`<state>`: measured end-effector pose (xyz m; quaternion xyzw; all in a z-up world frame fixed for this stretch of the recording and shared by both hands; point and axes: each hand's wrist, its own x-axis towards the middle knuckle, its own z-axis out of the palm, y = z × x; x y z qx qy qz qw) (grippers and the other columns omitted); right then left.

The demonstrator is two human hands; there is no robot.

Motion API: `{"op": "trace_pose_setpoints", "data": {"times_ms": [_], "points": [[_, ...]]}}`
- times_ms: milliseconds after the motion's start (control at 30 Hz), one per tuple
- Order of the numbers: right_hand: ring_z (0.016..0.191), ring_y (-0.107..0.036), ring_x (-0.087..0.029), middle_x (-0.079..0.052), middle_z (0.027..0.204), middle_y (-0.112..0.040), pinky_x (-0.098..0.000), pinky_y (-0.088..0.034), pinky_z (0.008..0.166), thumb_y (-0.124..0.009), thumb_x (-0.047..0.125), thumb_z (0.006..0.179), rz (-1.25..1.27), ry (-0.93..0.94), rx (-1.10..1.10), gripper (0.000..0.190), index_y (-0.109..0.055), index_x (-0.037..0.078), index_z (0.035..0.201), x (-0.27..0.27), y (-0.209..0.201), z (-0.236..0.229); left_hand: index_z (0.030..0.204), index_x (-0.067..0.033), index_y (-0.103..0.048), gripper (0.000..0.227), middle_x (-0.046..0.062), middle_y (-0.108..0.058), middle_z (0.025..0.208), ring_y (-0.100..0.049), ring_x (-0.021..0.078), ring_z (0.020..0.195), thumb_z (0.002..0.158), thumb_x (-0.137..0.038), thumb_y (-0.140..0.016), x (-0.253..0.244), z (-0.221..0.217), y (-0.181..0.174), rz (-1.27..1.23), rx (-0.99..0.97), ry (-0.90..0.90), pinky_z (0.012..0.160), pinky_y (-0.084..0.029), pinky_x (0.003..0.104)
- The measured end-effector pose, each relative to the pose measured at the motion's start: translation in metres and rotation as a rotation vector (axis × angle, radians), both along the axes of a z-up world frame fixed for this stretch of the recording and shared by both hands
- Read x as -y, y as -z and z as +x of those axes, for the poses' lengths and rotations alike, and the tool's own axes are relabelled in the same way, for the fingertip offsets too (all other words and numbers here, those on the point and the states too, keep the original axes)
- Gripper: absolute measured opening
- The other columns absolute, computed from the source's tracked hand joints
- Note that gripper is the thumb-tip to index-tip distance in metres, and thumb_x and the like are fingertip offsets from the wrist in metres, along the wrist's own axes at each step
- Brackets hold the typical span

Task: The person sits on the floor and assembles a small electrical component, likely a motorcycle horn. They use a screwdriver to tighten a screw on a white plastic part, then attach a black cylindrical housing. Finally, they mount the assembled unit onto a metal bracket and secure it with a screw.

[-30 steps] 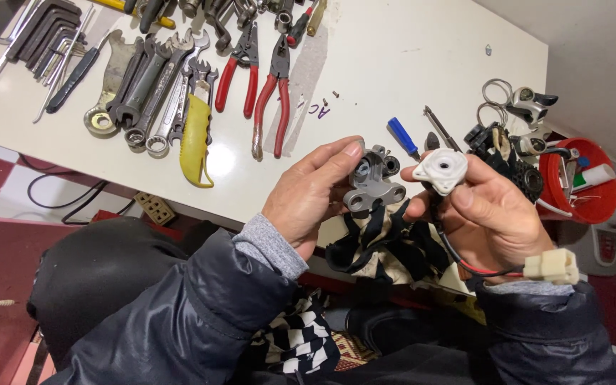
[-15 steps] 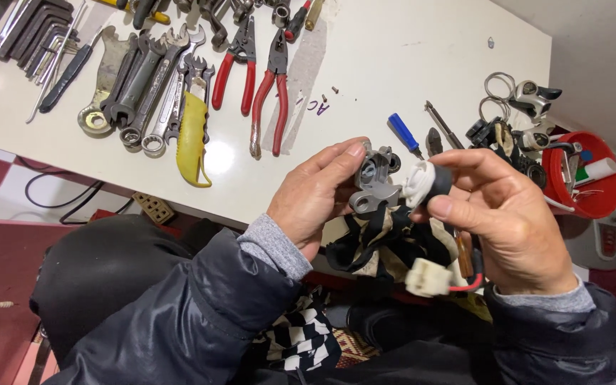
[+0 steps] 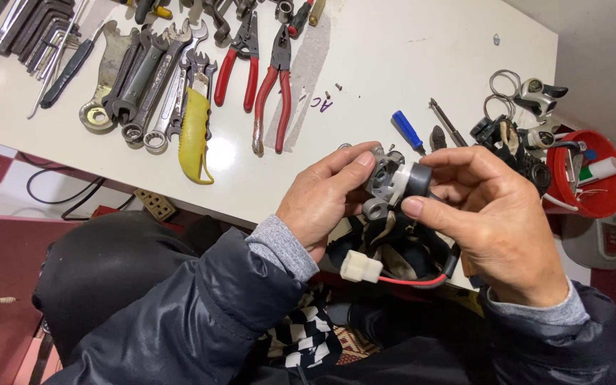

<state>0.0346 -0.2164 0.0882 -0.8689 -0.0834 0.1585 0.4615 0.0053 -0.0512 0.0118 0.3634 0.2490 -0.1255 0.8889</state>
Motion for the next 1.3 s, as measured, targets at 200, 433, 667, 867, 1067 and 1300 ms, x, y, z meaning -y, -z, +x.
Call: {"op": "trace_pose_setpoints", "data": {"times_ms": [200, 433, 667, 867, 1067, 1300], "points": [[0.081, -0.068, -0.014, -0.01, 0.096, -0.074, -0.0249, -0.059, 0.073, -0.081, 0.001, 0.074, -0.055, 0.035, 0.021, 0.05, -0.068, 0.007, 0.122, -0.015, -0.005, -0.005, 0.129, -0.0132, -0.072, 0.04, 0.003, -0.069, 0.103, -0.057, 0.0121, 0.077, 0.093, -0.026, -0.06, 0.003, 0.0, 0.011, 0.077, 0.054, 0.016, 0.063, -0.049, 0.024], [0.082, -0.07, -0.015, -0.01, 0.097, -0.075, -0.025, -0.062, 0.075, -0.081, 0.002, 0.075, -0.064, -0.01, 0.064, 0.05, -0.069, 0.008, 0.122, -0.013, -0.002, -0.006, 0.129, -0.0128, -0.073, 0.039, 0.006, -0.069, 0.104, -0.057, 0.0134, 0.076, 0.093, -0.022, -0.062, 0.002, -0.001, 0.006, 0.109, 0.022, 0.022, 0.065, -0.054, 0.025], [0.088, -0.066, -0.012, -0.008, 0.102, -0.073, -0.0228, -0.057, 0.081, -0.08, -0.001, 0.075, -0.012, -0.026, 0.075, 0.051, -0.068, 0.006, 0.123, -0.009, 0.003, -0.006, 0.128, -0.0123, -0.073, 0.037, 0.006, -0.069, 0.104, -0.06, 0.0142, 0.081, 0.093, -0.02, -0.062, 0.005, 0.0, 0.011, 0.092, 0.044, -0.003, 0.074, -0.055, 0.026], [0.092, -0.066, -0.014, -0.009, 0.105, -0.073, -0.025, -0.058, 0.086, -0.078, -0.003, 0.076, -0.007, -0.026, 0.045, 0.05, -0.066, 0.005, 0.124, -0.009, 0.0, -0.004, 0.129, -0.0139, -0.072, 0.039, 0.008, -0.072, 0.106, -0.063, 0.0157, 0.082, 0.092, -0.022, -0.062, 0.003, 0.0, 0.006, 0.114, 0.034, 0.001, 0.074, -0.057, 0.028], [0.091, -0.066, -0.016, -0.011, 0.103, -0.071, -0.0265, -0.059, 0.086, -0.077, -0.002, 0.076, 0.002, 0.05, 0.016, 0.05, -0.065, 0.003, 0.125, -0.009, 0.002, -0.001, 0.13, -0.0126, -0.071, 0.04, 0.008, -0.072, 0.105, -0.064, 0.0157, 0.082, 0.092, -0.022, -0.062, 0.004, 0.0, 0.008, 0.11, 0.046, -0.001, 0.074, -0.058, 0.029], [0.077, -0.066, -0.019, -0.012, 0.091, -0.065, -0.0266, -0.059, 0.077, -0.076, -0.002, 0.081, 0.05, 0.137, 0.001, 0.041, -0.064, -0.001, 0.12, -0.003, 0.008, 0.001, 0.13, -0.0098, -0.071, 0.041, 0.008, -0.072, 0.103, -0.063, 0.014, 0.08, 0.091, -0.02, -0.063, 0.007, 0.001, 0.014, 0.08, 0.067, -0.031, 0.073, -0.056, 0.027]]}}
